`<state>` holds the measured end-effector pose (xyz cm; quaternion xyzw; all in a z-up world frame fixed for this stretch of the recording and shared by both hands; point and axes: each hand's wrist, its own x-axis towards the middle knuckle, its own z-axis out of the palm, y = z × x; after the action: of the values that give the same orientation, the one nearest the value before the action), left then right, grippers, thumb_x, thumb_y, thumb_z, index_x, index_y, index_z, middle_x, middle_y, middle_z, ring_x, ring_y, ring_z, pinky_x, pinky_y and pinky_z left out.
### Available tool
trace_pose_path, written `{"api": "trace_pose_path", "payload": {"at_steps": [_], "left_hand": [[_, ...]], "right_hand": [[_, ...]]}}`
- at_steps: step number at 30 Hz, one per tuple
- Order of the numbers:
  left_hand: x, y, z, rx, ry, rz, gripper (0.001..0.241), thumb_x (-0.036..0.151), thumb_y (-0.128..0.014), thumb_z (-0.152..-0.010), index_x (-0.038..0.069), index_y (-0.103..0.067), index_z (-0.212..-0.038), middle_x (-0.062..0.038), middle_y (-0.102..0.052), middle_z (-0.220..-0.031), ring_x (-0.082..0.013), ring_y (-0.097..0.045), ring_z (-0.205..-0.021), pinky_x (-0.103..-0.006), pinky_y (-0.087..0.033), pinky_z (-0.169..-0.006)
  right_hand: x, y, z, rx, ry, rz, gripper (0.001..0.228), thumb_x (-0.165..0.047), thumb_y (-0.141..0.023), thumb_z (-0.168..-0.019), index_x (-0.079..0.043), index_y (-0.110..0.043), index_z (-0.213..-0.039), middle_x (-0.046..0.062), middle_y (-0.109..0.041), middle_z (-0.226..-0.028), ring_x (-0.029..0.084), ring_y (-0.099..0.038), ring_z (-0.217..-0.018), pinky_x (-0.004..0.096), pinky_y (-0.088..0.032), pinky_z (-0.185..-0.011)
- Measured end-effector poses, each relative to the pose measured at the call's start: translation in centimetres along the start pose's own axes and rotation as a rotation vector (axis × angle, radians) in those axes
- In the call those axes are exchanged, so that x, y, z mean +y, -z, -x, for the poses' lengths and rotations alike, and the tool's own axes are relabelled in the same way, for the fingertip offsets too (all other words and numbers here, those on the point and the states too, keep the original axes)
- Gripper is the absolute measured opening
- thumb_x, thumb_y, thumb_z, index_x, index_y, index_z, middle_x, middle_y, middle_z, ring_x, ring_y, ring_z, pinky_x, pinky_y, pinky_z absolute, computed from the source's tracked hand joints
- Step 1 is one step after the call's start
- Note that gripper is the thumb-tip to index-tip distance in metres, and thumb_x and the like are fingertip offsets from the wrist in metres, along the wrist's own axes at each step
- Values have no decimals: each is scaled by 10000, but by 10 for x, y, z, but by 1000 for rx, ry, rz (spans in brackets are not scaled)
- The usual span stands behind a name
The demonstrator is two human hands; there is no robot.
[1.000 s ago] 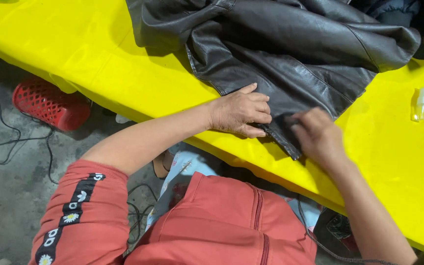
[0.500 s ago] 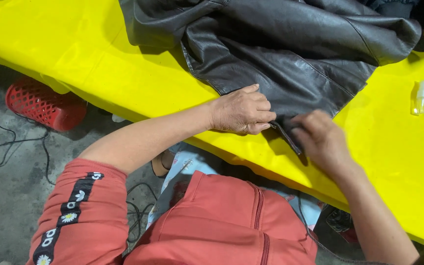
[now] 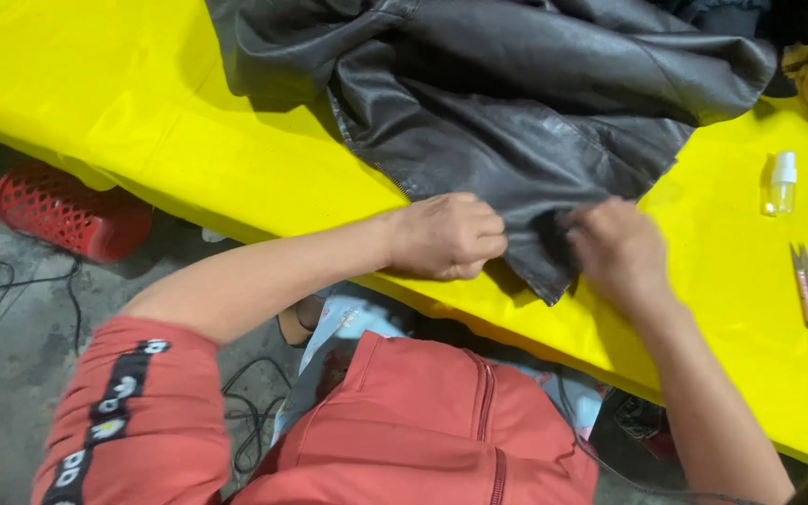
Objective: The person is repairing a leather jacket by applying a repair compound to the seams, drying it with a hairdryer, and smoothing the surface.
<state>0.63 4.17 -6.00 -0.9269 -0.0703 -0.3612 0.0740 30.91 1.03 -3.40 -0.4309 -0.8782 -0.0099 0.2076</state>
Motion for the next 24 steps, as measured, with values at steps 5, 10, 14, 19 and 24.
{"api": "trace_pose_path", "payload": {"at_steps": [5,10,14,19,24], "left_hand": [[25,33,28,-88,-38,86,243,254,-482,-949,82,-642,-1011,-92,-582,-893,-334,-643,-970,-479,-501,-905],[71,46,15,-67,168,21,323,372,-604,-907,143,-673,-1123,-99,-629,-1071,-388,-607,-1150,-615,-443,-991],[87,20,7,118,234,-48,296,342,-477,-1060,141,-684,-997,-68,-585,-993,-365,-612,-1096,-607,-441,-988],[96,4,-6,164,250,-73,204,251,-495,-1037,146,-650,-958,-10,-504,-868,-277,-610,-954,-466,-491,-845],[98,-29,-45,170,274,-162,79,220,-554,-924,178,-604,-881,-9,-437,-810,-251,-521,-808,-420,-450,-684]], "right_hand": [[96,17,22,198,-385,-11,223,-93,-821,-982,-128,-731,-1183,84,-652,-1054,306,-673,-946,431,-541,-828],[26,11,7,230,-266,-197,263,-85,-783,-926,-116,-705,-1176,118,-603,-1106,328,-633,-1028,431,-518,-892],[-54,-18,-13,20,188,-129,155,-201,-613,-933,-128,-642,-1067,102,-620,-1016,367,-624,-942,480,-507,-760],[38,2,-46,-225,-322,450,117,-230,-746,-851,-206,-748,-966,69,-691,-864,327,-714,-865,449,-573,-713],[34,5,-24,166,-293,0,275,-128,-735,-929,-90,-649,-1187,194,-590,-1135,450,-605,-1100,526,-498,-931]]}}
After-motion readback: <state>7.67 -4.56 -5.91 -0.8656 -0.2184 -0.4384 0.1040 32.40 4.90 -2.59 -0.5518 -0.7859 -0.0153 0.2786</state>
